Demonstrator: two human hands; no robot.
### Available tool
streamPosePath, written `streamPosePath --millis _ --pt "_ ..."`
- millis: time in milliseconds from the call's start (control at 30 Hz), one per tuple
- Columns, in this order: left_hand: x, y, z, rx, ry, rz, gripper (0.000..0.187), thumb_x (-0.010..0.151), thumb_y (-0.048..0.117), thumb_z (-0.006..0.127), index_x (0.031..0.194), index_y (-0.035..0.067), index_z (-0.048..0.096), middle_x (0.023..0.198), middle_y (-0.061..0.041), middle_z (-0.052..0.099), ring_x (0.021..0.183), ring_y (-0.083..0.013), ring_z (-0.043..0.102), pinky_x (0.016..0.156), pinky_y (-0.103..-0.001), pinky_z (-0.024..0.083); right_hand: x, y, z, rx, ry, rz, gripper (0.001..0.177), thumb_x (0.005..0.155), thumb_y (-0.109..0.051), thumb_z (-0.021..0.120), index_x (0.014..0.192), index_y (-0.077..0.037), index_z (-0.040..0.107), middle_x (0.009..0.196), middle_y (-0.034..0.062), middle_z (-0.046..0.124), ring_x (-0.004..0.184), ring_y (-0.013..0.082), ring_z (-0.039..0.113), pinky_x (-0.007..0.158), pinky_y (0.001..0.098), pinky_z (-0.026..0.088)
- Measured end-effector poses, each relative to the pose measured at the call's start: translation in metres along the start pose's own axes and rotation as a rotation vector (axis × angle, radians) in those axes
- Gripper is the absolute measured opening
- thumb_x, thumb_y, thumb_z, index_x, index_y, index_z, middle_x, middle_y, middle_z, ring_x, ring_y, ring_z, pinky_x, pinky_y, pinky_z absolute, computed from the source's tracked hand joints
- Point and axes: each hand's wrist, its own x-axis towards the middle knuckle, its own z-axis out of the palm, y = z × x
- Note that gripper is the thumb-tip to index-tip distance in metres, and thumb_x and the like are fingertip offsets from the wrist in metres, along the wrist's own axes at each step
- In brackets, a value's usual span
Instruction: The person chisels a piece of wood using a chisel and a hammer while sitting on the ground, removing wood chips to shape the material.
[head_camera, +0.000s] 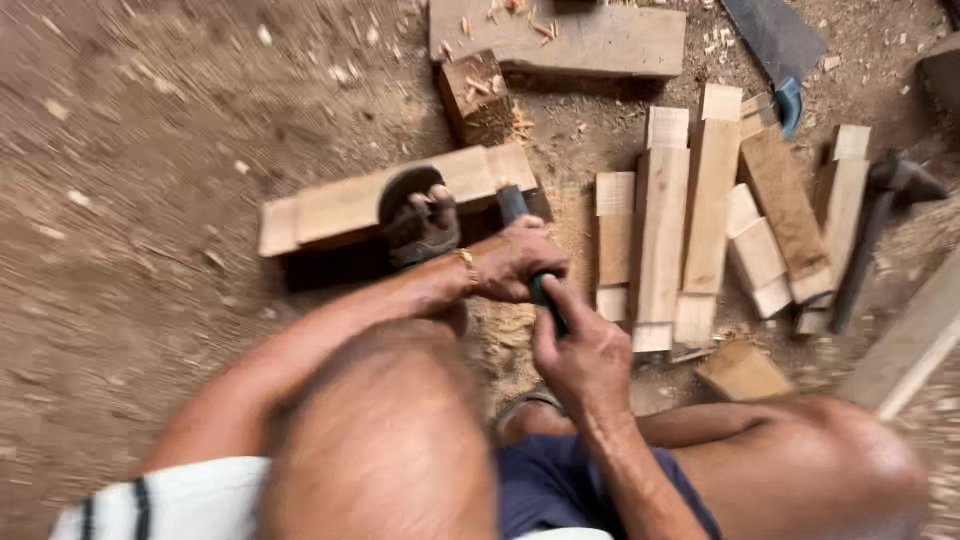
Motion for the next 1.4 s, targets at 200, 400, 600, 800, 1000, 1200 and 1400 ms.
streamPosePath --millis 200,400,600,800,1000,1200,1400 --pt "0.004 0.013 -0.012 0.07 0.032 0.062 0.019 0.077 0.024 0.075 0.088 0.019 0.061 0.08 0.001 0.059 0.085 -0.022 0.06 0.093 -0.044 0.035 -0.016 -0.001 0.001 0.08 0.147 -0.106 0.036 0.088 -0.023 0.07 0.123 -0.017 0.073 0.09 0.0187 0.075 0.077 0.0351 0.075 0.07 0.045 0.059" --pt "0.008 0.026 0.032 0.005 0.135 0.101 0.02 0.077 0.021 0.077 0.087 0.017 0.061 0.075 -0.002 0.06 0.079 -0.0237 0.064 0.093 -0.05 0.04 -0.002 0.0 0.0 -0.017 0.085 -0.069 0.035 0.088 -0.024 0.071 0.122 -0.017 0.076 0.084 0.0199 0.074 0.075 0.0385 0.072 0.069 0.0476 0.057" --pt "0.009 -0.038 0.012 -0.036 0.16 0.087 0.016 0.073 0.02 0.077 0.078 0.016 0.063 0.074 -0.006 0.066 0.072 -0.0303 0.066 0.067 -0.039 0.048 0.041 0.005 0.028 0.043 0.114 -0.088 0.031 0.093 -0.026 0.068 0.124 -0.019 0.074 0.085 0.018 0.074 0.071 0.0355 0.074 0.063 0.0472 0.057" --pt "0.012 -0.014 0.012 0.031 0.196 0.004 0.017 0.08 0.02 0.074 0.093 0.017 0.063 0.089 -0.002 0.061 0.093 -0.0255 0.062 0.097 -0.045 0.039 0.024 0.013 0.014 0.108 -0.04 0.033 0.038 0.089 -0.026 0.07 0.126 -0.023 0.072 0.087 0.019 0.074 0.078 0.0383 0.074 0.068 0.0477 0.058" --pt "0.006 0.028 -0.005 0.026 0.128 0.01 0.02 0.077 0.019 0.072 0.093 0.015 0.06 0.088 -0.001 0.06 0.09 -0.0224 0.063 0.096 -0.046 0.036 -0.002 0.005 -0.007 0.033 -0.036 -0.003 0.045 0.085 -0.025 0.07 0.13 -0.021 0.069 0.089 0.0159 0.077 0.076 0.0336 0.075 0.069 0.0452 0.059" --pt "0.01 0.032 -0.009 -0.063 -0.02 0.048 0.018 0.075 0.018 0.075 0.085 0.018 0.06 0.081 0.002 0.061 0.087 -0.0197 0.064 0.093 -0.045 0.035 0.002 0.002 -0.001 -0.021 0.008 -0.048 0.038 0.084 -0.024 0.073 0.121 -0.016 0.073 0.084 0.0144 0.077 0.068 0.0303 0.075 0.062 0.0424 0.059" --pt "0.005 0.013 0.004 0.038 0.046 0.128 0.018 0.071 0.017 0.074 0.086 0.018 0.063 0.079 0.001 0.062 0.088 -0.0196 0.067 0.098 -0.05 0.039 -0.001 0.013 0.013 0.061 0.103 -0.15 0.038 0.084 -0.02 0.072 0.122 -0.015 0.073 0.091 0.0168 0.077 0.075 0.0293 0.077 0.069 0.0411 0.061"
